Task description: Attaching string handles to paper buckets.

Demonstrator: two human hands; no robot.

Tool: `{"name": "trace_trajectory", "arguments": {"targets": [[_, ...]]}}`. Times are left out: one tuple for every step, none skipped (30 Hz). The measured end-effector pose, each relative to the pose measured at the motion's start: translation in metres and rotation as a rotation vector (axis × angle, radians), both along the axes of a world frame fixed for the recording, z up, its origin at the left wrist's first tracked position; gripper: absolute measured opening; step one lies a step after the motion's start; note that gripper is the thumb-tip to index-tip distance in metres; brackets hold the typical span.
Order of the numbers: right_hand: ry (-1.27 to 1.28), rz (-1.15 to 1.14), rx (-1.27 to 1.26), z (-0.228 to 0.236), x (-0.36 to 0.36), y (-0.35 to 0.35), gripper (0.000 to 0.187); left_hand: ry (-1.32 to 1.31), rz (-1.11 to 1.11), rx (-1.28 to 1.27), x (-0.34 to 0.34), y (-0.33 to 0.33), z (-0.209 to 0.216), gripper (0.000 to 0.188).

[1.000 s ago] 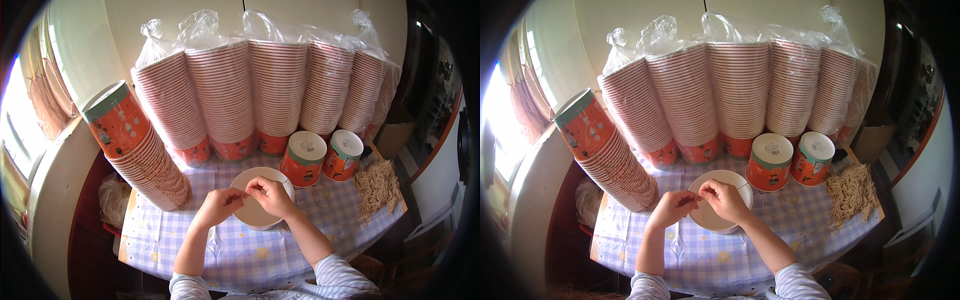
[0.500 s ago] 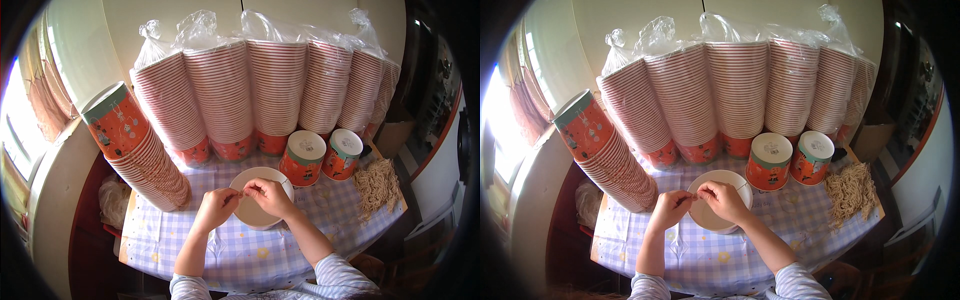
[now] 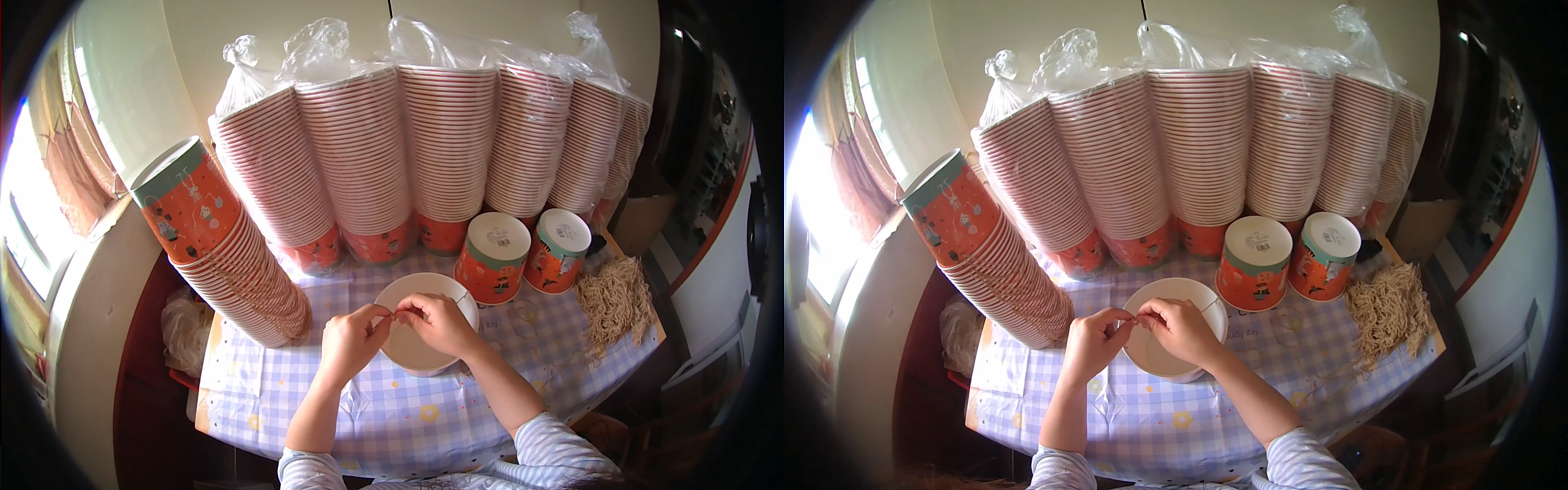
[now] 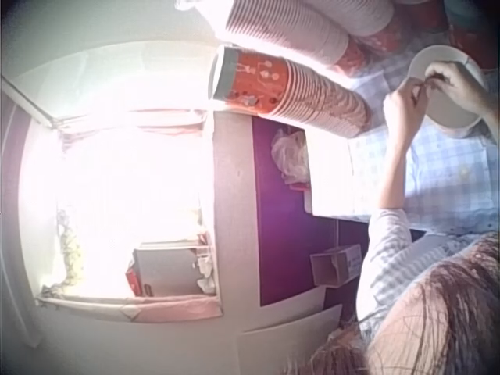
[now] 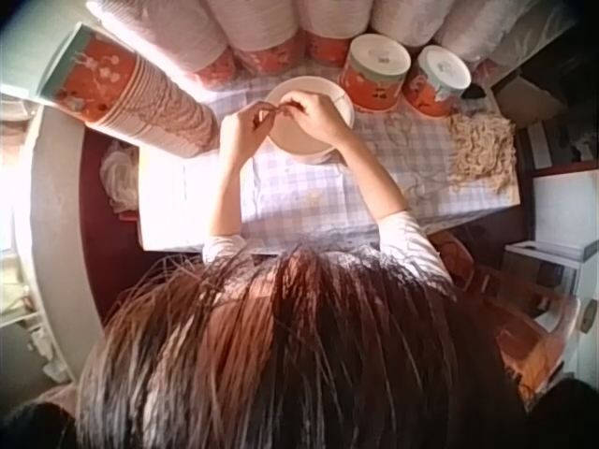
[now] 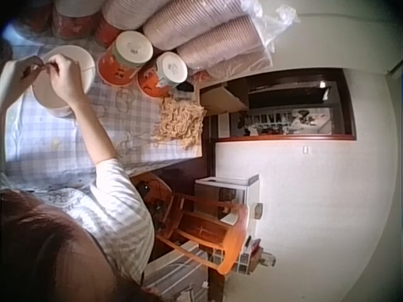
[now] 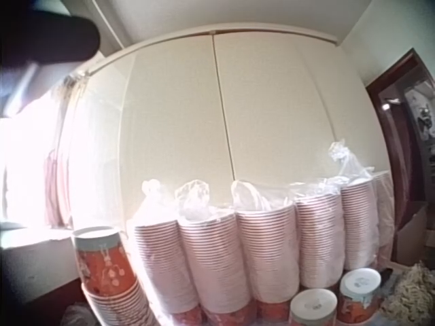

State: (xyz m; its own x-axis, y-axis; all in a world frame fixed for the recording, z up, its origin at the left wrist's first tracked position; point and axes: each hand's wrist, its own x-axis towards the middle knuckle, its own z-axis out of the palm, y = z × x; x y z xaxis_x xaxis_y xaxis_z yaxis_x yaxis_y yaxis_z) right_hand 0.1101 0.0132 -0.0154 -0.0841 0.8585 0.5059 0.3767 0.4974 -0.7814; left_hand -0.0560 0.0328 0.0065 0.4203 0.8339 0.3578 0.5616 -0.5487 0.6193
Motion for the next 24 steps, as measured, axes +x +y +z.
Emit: {"name": "trace_trajectory", "arguments": {"targets": [[0.001,0.000,0.001,-0.0002,-0.0002,0.0001,0.006,-0.034,0.010,0.013,-0.0004,0.0004,-0.0014,0.012],[-0.011,0.000,0.018,-0.0010,0.0001,0.0008,0.006,-0.068,0.018,0.025,-0.0004,0.0010,-0.0023,0.012],[-0.023,0.000,0.036,-0.0015,0.0002,0.0011,0.006,-0.067,0.017,0.026,-0.0007,0.0010,-0.0017,0.012],[-0.022,0.000,0.037,-0.0007,0.0000,0.0009,0.006,-0.068,0.019,0.020,-0.0011,0.0007,-0.0004,0.011],[-0.042,-0.001,0.039,0.0002,0.0002,0.0006,0.006,-0.069,0.020,0.012,-0.0008,0.0008,0.0004,0.011],[-0.063,-0.001,0.041,0.0006,0.0003,0.0005,0.006,-0.069,0.017,0.012,-0.0004,0.0007,0.0013,0.011],[-0.062,-0.003,0.040,-0.0004,0.0007,0.0009,0.006,-0.084,0.017,0.015,0.0000,0.0005,0.0022,0.010],[-0.064,-0.002,0.055,-0.0014,0.0004,0.0013,0.005,-0.098,0.019,0.020,-0.0003,0.0000,0.0031,0.009],[-0.065,0.000,0.069,-0.0019,0.0002,0.0014,0.005,-0.097,0.018,0.020,-0.0005,0.0002,0.0029,0.009],[-0.065,-0.001,0.069,-0.0020,0.0002,0.0011,0.005,-0.124,0.010,0.024,-0.0007,0.0006,0.0022,0.009],[-0.072,0.003,0.071,-0.0018,0.0001,0.0009,0.005,-0.150,0.001,0.027,-0.0010,0.0010,0.0018,0.009],[-0.080,0.006,0.072,-0.0016,0.0001,0.0007,0.005,-0.150,0.001,0.028,-0.0012,0.0013,0.0017,0.009],[-0.080,0.005,0.072,-0.0013,0.0001,0.0005,0.005,-0.154,-0.002,0.029,-0.0014,0.0015,0.0017,0.009],[-0.089,0.006,0.061,-0.0009,-0.0001,0.0002,0.006,-0.158,-0.004,0.030,-0.0017,0.0017,0.0017,0.009],[-0.098,0.006,0.050,-0.0006,-0.0003,-0.0001,0.006,-0.158,-0.004,0.031,-0.0018,0.0018,0.0018,0.009],[-0.097,0.006,0.050,-0.0002,-0.0001,-0.0003,0.006,-0.157,-0.003,0.029,-0.0018,0.0020,0.0020,0.009],[-0.115,0.006,0.054,0.0001,0.0001,-0.0003,0.006,-0.155,-0.002,0.028,-0.0017,0.0022,0.0019,0.009],[-0.133,0.006,0.057,0.0002,0.0003,-0.0003,0.006,-0.155,-0.002,0.028,-0.0016,0.0027,0.0013,0.009],[-0.133,0.005,0.057,-0.0004,0.0004,0.0000,0.006,-0.164,-0.005,0.037,-0.0013,0.0036,0.0004,0.009],[-0.137,0.006,0.063,-0.0010,0.0002,0.0004,0.006,-0.173,-0.007,0.046,-0.0012,0.0039,0.0003,0.009],[-0.141,0.007,0.070,-0.0012,0.0001,0.0006,0.006,-0.173,-0.007,0.047,-0.0012,0.0037,0.0006,0.009],[-0.140,0.007,0.070,-0.0008,0.0003,0.0004,0.006,-0.170,-0.003,0.030,-0.0012,0.0035,0.0011,0.008],[-0.138,0.008,0.066,-0.0007,0.0011,0.0003,0.005,-0.168,0.000,0.011,-0.0007,0.0038,0.0008,0.007],[-0.135,0.009,0.063,-0.0008,0.0019,0.0003,0.005,-0.168,-0.002,0.011,-0.0006,0.0050,0.0001,0.007]]}}
